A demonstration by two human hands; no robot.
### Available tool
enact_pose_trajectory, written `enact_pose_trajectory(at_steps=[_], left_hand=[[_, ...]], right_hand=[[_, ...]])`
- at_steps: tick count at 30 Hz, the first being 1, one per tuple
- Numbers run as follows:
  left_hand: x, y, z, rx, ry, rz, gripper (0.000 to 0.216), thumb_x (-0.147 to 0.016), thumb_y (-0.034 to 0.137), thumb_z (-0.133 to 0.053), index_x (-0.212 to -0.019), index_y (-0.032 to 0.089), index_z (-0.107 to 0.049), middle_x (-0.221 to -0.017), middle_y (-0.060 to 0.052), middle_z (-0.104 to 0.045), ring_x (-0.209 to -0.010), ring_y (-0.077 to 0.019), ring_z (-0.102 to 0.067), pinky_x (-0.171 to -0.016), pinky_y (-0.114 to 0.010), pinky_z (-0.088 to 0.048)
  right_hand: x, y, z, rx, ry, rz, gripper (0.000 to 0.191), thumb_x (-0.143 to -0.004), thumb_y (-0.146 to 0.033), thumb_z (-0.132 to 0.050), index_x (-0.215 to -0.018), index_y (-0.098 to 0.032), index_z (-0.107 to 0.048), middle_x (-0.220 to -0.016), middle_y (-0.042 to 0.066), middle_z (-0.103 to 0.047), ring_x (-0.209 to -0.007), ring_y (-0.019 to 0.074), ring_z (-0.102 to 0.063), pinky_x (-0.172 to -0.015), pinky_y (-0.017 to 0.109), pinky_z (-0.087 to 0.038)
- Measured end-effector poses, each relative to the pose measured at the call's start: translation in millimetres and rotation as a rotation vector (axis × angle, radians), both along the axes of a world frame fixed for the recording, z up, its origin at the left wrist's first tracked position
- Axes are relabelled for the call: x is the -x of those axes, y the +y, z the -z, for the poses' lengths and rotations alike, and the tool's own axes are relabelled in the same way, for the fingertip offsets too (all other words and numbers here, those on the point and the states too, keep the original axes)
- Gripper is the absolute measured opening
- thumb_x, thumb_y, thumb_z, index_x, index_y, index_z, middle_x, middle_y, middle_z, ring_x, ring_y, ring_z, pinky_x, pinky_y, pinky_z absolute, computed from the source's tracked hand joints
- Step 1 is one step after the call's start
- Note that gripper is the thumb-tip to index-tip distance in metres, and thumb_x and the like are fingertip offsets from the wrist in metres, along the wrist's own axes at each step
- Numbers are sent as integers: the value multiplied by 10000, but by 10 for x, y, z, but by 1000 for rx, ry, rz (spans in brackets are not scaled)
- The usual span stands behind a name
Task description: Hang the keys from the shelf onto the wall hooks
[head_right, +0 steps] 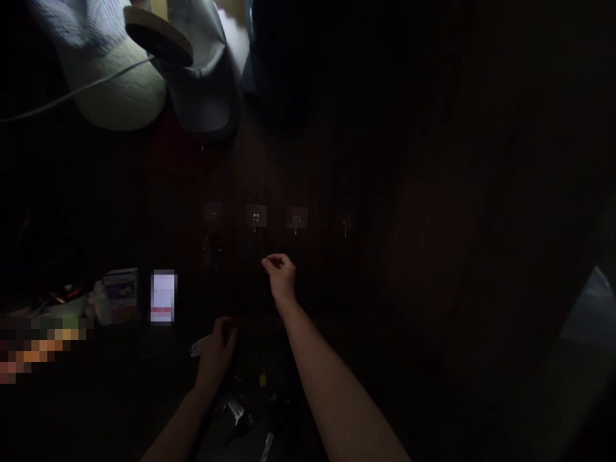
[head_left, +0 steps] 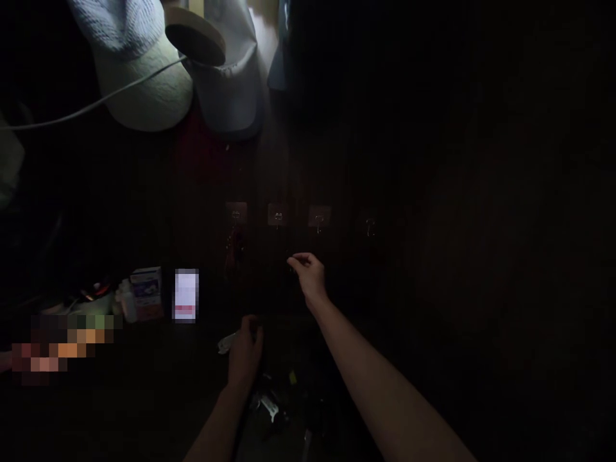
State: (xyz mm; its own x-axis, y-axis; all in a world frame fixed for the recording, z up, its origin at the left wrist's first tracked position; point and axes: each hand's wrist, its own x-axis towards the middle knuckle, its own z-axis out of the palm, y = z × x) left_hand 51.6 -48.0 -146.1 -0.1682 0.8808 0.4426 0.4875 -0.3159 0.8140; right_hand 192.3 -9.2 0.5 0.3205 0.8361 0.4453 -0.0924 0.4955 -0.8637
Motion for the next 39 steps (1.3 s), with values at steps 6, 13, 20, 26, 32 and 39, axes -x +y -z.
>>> enact_pose_trajectory(at_steps=[6,13,20,26,32,39], left_hand=[[9,15,42,22,3,19,238,-831,282,-422,-1048,199,-474,-916,-72,-643,-872,-224,-632,-766,-362,-445],[-10,-22,-13,1,-9,35,216,-820,272,-423,-1010,201,-496,-898,-73,-651,-864,-234,-631,-756,-372,-446],[-6,19,15,7,-27,27,221,-817,255,-435,-1018,196,-506,-893,-77,-657,-867,-229,-635,-768,-369,-446],[-1,34,32,-1,-31,33,222,-817,270,-439,-1015,198,-508,-918,-82,-662,-892,-233,-634,-784,-376,-446],[5,28,26,45,-30,50,218,-826,272,-426,-1022,205,-493,-915,-74,-664,-887,-227,-635,-788,-369,-443],[15,26,17,11,6,29,228,-818,282,-430,-1018,200,-502,-882,-68,-677,-842,-230,-652,-730,-347,-456]], right_hand=[[169,239,-324,-76,-1,53,180,-572,-289,-672,-691,-172,-603,-616,-19,-604,-649,140,-559,-637,270,-436],[326,482,-478,-95,-15,112,127,-567,-250,-644,-644,-172,-578,-575,-37,-570,-603,130,-540,-604,256,-418],[343,622,-357,-23,-29,148,118,-556,-257,-637,-584,-192,-543,-555,-35,-568,-609,151,-553,-594,263,-410],[360,681,-267,-19,-33,125,126,-543,-242,-647,-563,-201,-529,-563,-38,-573,-624,144,-550,-633,264,-419],[302,630,-203,-36,-40,41,87,-564,-195,-615,-649,-195,-596,-662,-20,-644,-721,150,-592,-718,274,-440],[94,528,-113,-16,-78,-33,166,-612,-161,-545,-710,-198,-674,-775,-3,-693,-802,151,-615,-774,284,-445]])
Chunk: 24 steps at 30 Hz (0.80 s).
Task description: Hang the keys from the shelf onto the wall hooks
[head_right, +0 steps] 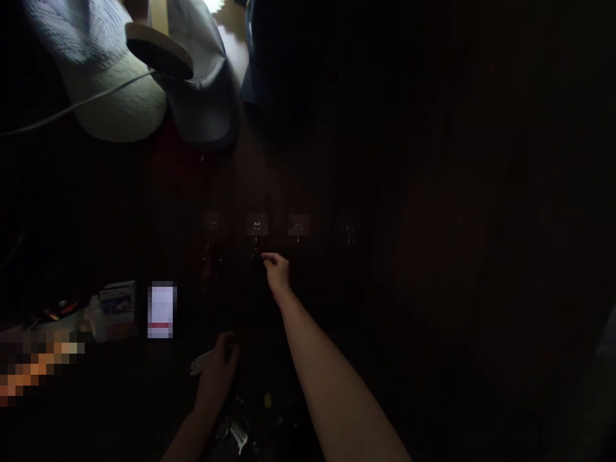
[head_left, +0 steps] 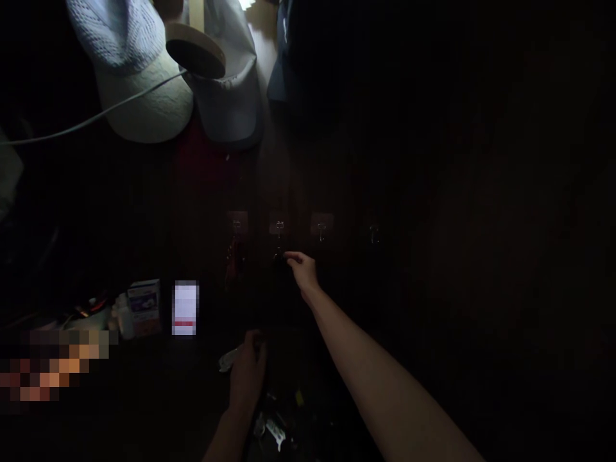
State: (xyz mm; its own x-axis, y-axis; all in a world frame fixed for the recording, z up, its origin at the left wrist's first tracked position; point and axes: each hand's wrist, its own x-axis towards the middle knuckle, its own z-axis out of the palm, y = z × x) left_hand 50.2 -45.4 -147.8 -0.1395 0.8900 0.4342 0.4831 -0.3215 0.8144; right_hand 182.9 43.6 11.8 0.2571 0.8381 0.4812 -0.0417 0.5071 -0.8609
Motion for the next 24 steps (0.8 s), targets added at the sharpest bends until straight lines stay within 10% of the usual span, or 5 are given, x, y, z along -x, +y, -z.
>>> enact_pose_trajectory(at_steps=[24], left_hand=[[19,-31,-53,14,213,3,241,-820,314,-412,-1011,203,-508,-904,-71,-669,-868,-227,-638,-770,-354,-459]], right_hand=[[-1109,-742,921,254,-206,50,189,-616,-161,-531,-650,-224,-706,-751,5,-703,-815,195,-626,-815,345,-430]])
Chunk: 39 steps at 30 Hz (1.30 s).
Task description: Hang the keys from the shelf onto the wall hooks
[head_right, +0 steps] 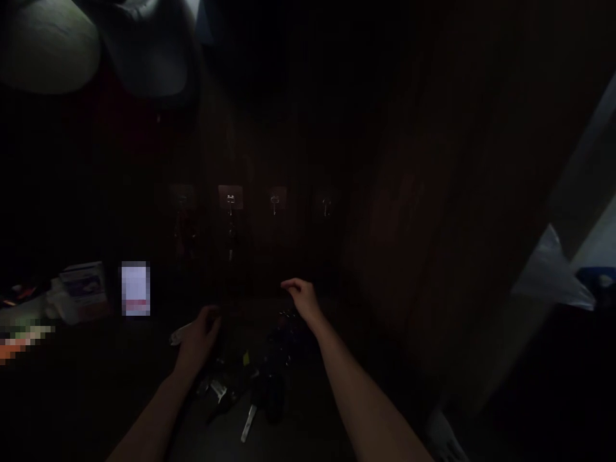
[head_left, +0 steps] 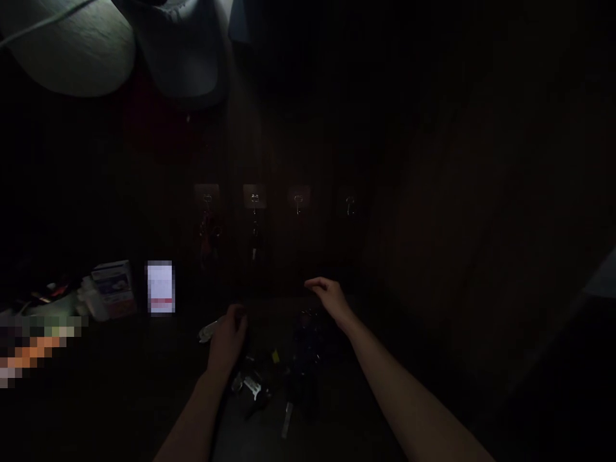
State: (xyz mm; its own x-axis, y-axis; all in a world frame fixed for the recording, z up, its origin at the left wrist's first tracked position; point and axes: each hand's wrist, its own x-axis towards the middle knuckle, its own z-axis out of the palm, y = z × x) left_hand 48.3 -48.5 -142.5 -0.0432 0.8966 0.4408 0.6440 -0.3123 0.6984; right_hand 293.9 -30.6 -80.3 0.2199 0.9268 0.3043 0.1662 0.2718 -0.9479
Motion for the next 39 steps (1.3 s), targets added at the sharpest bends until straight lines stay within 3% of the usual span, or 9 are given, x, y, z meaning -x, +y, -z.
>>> enact_pose_trajectory(at_steps=[8,13,23,32,39], left_hand=[[-17,-24,-46,-4,36,41,264,-813,357,-422,-996,213,-545,-889,-50,-681,-849,-224,-639,-759,-346,-470],[-67,-97,-118,3,59,144,287,-826,400,-411,-1001,234,-566,-867,-11,-682,-822,-203,-636,-759,-329,-474],[-225,-326,-205,133,190,456,277,-816,402,-448,-950,244,-631,-945,1,-692,-875,-183,-628,-779,-279,-465],[-177,-253,-147,148,265,381,294,-826,415,-423,-937,233,-625,-930,-4,-699,-829,-184,-640,-753,-274,-460],[-119,-199,-140,145,302,246,306,-820,407,-400,-977,247,-608,-1000,-6,-685,-932,-207,-625,-822,-310,-450]], right_hand=[[-239,-284,371,27,-265,17,274,-710,-165,-434,-756,-217,-700,-802,7,-697,-834,193,-623,-797,327,-443],[-271,-346,619,30,-525,162,331,-797,-163,-376,-930,-217,-674,-928,36,-667,-924,173,-597,-856,307,-427],[-206,-412,718,113,-839,149,386,-890,-197,-355,-1236,-281,-504,-1133,48,-603,-1106,163,-504,-950,327,-321],[-328,-453,699,177,-795,270,467,-866,-111,-298,-1286,-254,-443,-1161,34,-616,-1142,173,-471,-956,358,-296],[-380,-500,627,301,-801,376,511,-832,-74,-304,-1280,-267,-458,-1182,55,-603,-1132,195,-475,-955,395,-288]])
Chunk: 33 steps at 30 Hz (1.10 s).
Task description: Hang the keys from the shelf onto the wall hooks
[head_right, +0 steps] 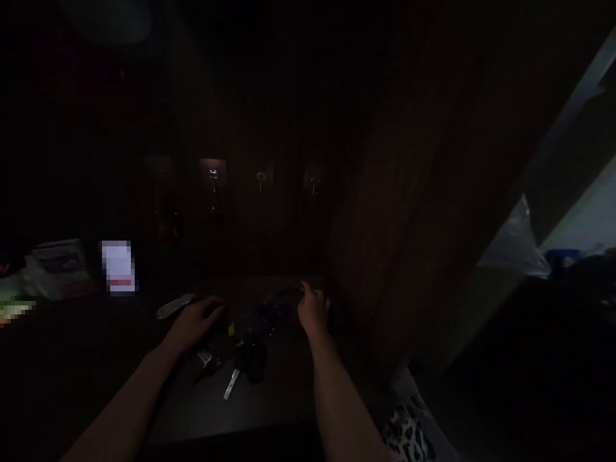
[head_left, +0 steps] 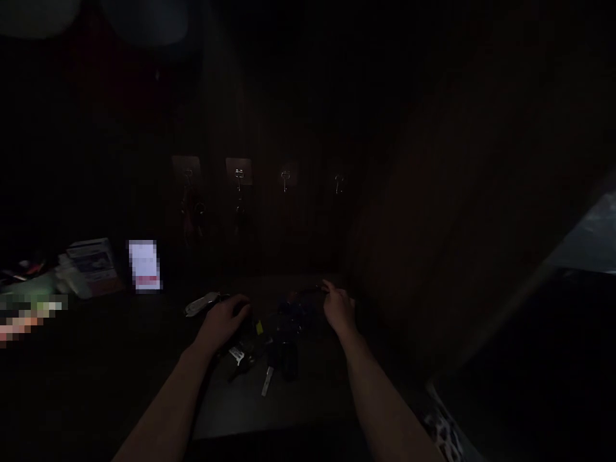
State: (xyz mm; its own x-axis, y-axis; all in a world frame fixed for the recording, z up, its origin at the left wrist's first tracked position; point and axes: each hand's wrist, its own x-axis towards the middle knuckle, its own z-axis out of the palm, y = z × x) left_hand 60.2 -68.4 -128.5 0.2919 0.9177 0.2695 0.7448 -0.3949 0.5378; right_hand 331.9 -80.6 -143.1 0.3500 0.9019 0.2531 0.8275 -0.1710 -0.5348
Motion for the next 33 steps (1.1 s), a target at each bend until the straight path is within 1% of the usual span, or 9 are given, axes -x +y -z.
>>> enact_pose_trajectory(at_steps=[4,8,11,15,17,21,23,28,33], left_hand=[[32,52,51,3,-6,-13,311,-817,415,-394,-983,248,-597,-1014,-7,-676,-940,-204,-619,-833,-311,-448],[46,69,73,-1,14,-30,308,-822,410,-385,-989,252,-589,-1027,-6,-672,-954,-203,-614,-821,-309,-451],[49,62,61,-11,39,-42,304,-823,396,-385,-995,246,-587,-1029,-8,-671,-952,-202,-615,-819,-307,-451],[58,58,47,-31,54,-54,296,-827,369,-379,-988,232,-586,-1022,-15,-670,-940,-196,-614,-822,-299,-448],[70,65,51,-38,69,-75,296,-831,360,-371,-991,230,-584,-1025,-23,-667,-945,-203,-612,-814,-304,-449],[105,84,73,-61,95,-169,314,-838,325,-354,-1027,203,-573,-1037,-64,-658,-949,-227,-609,-801,-321,-451],[115,86,77,-76,103,-193,316,-838,307,-353,-1036,193,-571,-1041,-78,-656,-946,-233,-610,-800,-325,-452],[106,58,47,-106,81,-194,308,-844,289,-349,-1054,208,-559,-1024,-59,-661,-934,-221,-613,-803,-316,-448],[88,29,9,-167,29,-151,317,-840,288,-349,-1069,209,-555,-1011,-51,-660,-946,-224,-601,-819,-329,-443]], right_hand=[[-17,-40,-82,63,-18,107,476,-843,-100,-311,-1257,-257,-487,-1170,77,-600,-1153,207,-464,-951,388,-284],[-25,-69,-136,124,-37,154,454,-850,-129,-320,-1265,-230,-472,-1161,108,-595,-1179,228,-437,-941,410,-289],[-25,-77,-141,133,-32,168,461,-847,-127,-312,-1279,-214,-449,-1202,111,-571,-1209,238,-401,-941,432,-290],[-37,-68,-106,111,-48,159,450,-846,-135,-326,-1266,-230,-455,-1251,93,-540,-1207,246,-392,-939,439,-287],[-49,-58,-82,94,-66,161,421,-848,-157,-343,-1239,-230,-483,-1225,100,-553,-1177,262,-411,-919,446,-298],[-75,-40,-37,22,-90,173,360,-844,-195,-372,-1156,-227,-550,-1145,123,-582,-1103,282,-447,-873,461,-318],[-87,-33,-17,-7,-96,181,349,-837,-203,-387,-1136,-232,-565,-1147,130,-573,-1092,287,-449,-861,465,-323],[-113,-25,30,21,-120,182,359,-829,-242,-432,-1163,-208,-558,-1174,156,-544,-1102,308,-440,-863,473,-322],[-95,-17,8,-49,-102,155,339,-836,-232,-434,-1149,-240,-562,-1180,110,-548,-1102,270,-438,-880,449,-327]])
